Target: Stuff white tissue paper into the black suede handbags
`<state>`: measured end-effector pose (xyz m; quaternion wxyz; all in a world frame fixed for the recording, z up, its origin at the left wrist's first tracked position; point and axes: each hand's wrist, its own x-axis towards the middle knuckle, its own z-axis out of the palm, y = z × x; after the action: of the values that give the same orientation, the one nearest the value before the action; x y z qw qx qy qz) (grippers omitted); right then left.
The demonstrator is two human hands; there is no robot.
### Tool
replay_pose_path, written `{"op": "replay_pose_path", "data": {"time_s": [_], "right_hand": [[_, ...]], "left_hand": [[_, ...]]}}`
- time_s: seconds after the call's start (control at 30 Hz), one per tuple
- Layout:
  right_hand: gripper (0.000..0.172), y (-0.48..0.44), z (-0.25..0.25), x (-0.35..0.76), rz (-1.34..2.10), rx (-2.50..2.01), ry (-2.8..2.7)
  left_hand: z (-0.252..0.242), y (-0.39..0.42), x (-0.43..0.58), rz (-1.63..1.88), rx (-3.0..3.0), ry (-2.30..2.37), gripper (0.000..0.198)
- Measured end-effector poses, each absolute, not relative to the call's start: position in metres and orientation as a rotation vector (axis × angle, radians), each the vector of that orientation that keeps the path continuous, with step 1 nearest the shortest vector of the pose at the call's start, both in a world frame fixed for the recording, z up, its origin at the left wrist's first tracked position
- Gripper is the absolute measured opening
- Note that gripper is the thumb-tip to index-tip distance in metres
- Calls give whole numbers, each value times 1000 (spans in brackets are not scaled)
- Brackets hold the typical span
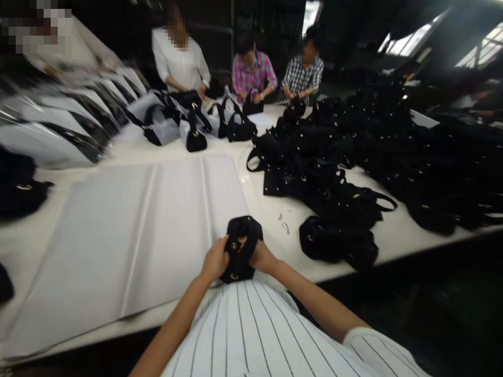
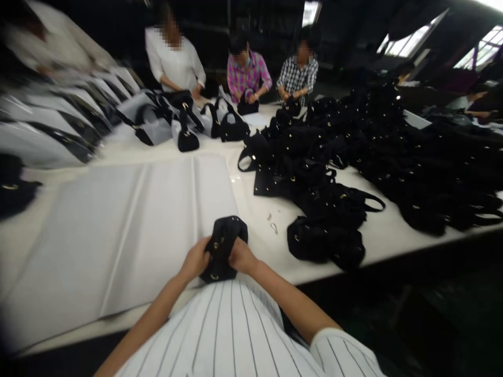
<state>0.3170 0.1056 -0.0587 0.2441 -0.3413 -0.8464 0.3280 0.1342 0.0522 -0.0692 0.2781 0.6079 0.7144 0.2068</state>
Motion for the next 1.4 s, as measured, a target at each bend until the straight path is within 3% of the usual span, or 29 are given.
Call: {"op": "replay_pose_path", "data": {"time_s": [0.17, 0.23, 0.33, 0.47, 0.6, 0.9, 1.0, 1.07, 1.2, 1.4], "right_hand": [[30, 66, -56, 353, 802, -1417, -1772], [44, 60, -60, 360, 1064, -1634, -1534], [50, 63, -69, 361, 1559, -1628, -1133], [48, 75, -76, 352, 1697, -1509, -872], [42, 84, -80, 343, 1607, -1653, -1004], [22, 84, -75, 307, 872, -1775, -1842], [10, 89, -68, 298, 717, -1823, -2046], [12, 94, -63, 295, 682, -1824, -2161], [19, 104, -57, 292, 865, -1702, -2224], [20, 108, -68, 261, 1515, -1288, -1896]], "left_hand": [[-80, 52, 138, 540, 1712, 1898, 56], [-76, 52, 140, 494, 1766, 1879, 56], [-67, 53, 144, 410, 1841, 1883, 57], [-60, 60, 145, 368, 1845, 1852, 56], [-55, 70, 145, 412, 1714, 1769, 53], [-53, 80, 150, 323, 1556, 2059, 35], [-58, 74, 156, 421, 1534, 2134, 30], [-61, 68, 160, 485, 1504, 2180, 30], [-62, 52, 156, 602, 1438, 2247, 28], [-34, 39, 124, 848, 1300, 2423, 23]]}}
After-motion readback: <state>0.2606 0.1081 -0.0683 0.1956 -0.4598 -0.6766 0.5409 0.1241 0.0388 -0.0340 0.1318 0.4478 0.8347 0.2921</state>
